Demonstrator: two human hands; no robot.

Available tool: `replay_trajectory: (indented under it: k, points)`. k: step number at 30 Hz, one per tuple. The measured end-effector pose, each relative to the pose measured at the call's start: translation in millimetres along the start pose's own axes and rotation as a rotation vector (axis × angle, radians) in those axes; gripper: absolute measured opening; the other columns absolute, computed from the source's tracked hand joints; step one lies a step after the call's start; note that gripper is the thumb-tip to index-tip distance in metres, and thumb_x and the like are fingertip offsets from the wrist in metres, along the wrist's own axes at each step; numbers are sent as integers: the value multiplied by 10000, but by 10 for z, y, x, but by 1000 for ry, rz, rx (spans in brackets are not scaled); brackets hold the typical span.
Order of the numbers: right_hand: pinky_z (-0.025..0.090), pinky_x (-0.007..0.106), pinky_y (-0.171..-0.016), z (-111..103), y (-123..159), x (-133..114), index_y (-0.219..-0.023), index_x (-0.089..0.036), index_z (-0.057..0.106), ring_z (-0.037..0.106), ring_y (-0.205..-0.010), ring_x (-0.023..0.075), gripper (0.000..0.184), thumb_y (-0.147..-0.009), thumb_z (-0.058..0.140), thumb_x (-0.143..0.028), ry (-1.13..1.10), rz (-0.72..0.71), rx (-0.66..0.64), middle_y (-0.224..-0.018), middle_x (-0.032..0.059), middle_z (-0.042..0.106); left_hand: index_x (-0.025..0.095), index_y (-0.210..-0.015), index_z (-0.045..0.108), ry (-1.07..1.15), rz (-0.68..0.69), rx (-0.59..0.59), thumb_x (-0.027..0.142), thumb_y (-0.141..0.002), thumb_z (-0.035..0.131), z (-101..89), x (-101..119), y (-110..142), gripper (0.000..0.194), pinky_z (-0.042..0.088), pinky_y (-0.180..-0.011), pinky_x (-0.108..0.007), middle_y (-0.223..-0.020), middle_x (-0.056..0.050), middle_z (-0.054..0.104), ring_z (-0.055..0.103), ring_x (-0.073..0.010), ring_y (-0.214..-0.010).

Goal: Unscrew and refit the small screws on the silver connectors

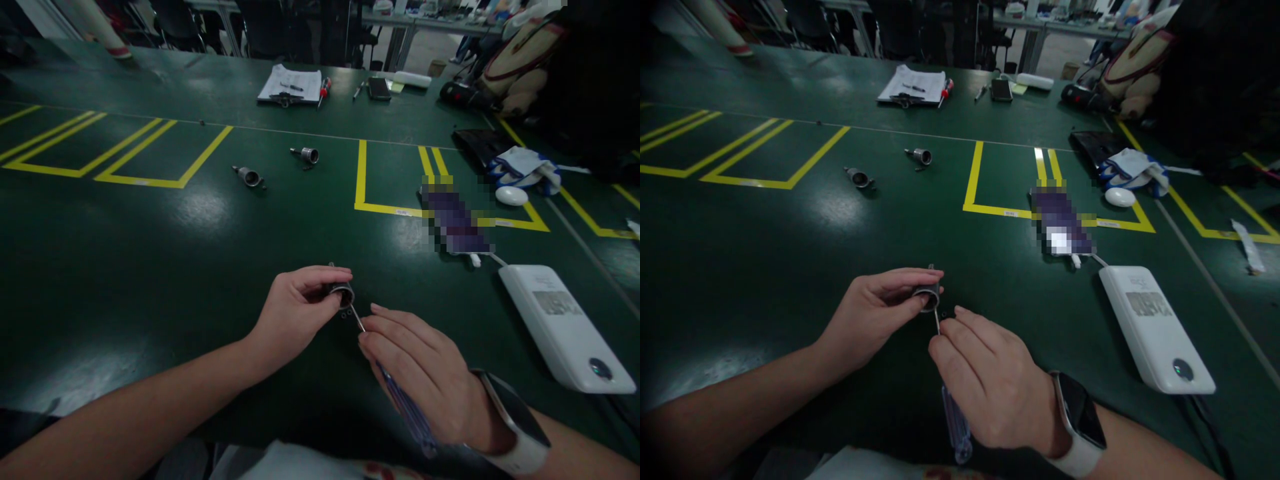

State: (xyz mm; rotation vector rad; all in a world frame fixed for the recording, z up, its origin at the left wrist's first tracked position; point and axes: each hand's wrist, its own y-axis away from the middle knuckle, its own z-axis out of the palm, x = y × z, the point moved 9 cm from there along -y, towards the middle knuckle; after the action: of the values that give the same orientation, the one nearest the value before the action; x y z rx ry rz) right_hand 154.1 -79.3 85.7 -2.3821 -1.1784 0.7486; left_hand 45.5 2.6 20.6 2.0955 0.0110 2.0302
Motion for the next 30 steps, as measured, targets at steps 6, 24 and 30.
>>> replay_trajectory:
  k: [6, 24, 30]
  points:
    - [536, 396, -895, -109, 34, 146, -942, -152, 600, 665, -867, 197, 193, -799, 523, -48, -237, 160, 138, -852, 78, 700, 159, -829, 714, 14, -25, -1, 81, -653, 648, -21, -38, -42, 203, 532, -829, -309, -954, -47, 713, 663, -181, -872]
    - [501, 323, -676, 272, 303, 914, -782, -191, 599, 640, -773, 195, 126, -836, 558, -297, -651, 831, 137, -679, 18, 646, 151, -1019, 620, 309, -105, -48, 78, -674, 692, -37, -46, -99, 361, 458, -911, -337, -1008, -47, 671, 608, -177, -960]
    - [469, 299, -632, 129, 201, 701, -785, -186, 587, 601, -715, 164, 86, -846, 527, -181, -435, 619, 52, -711, 17, 621, 138, -1005, 606, 373, -121, -54, 110, -686, 696, -9, -31, -90, 332, 457, -922, -379, -1010, -61, 663, 602, -210, -992]
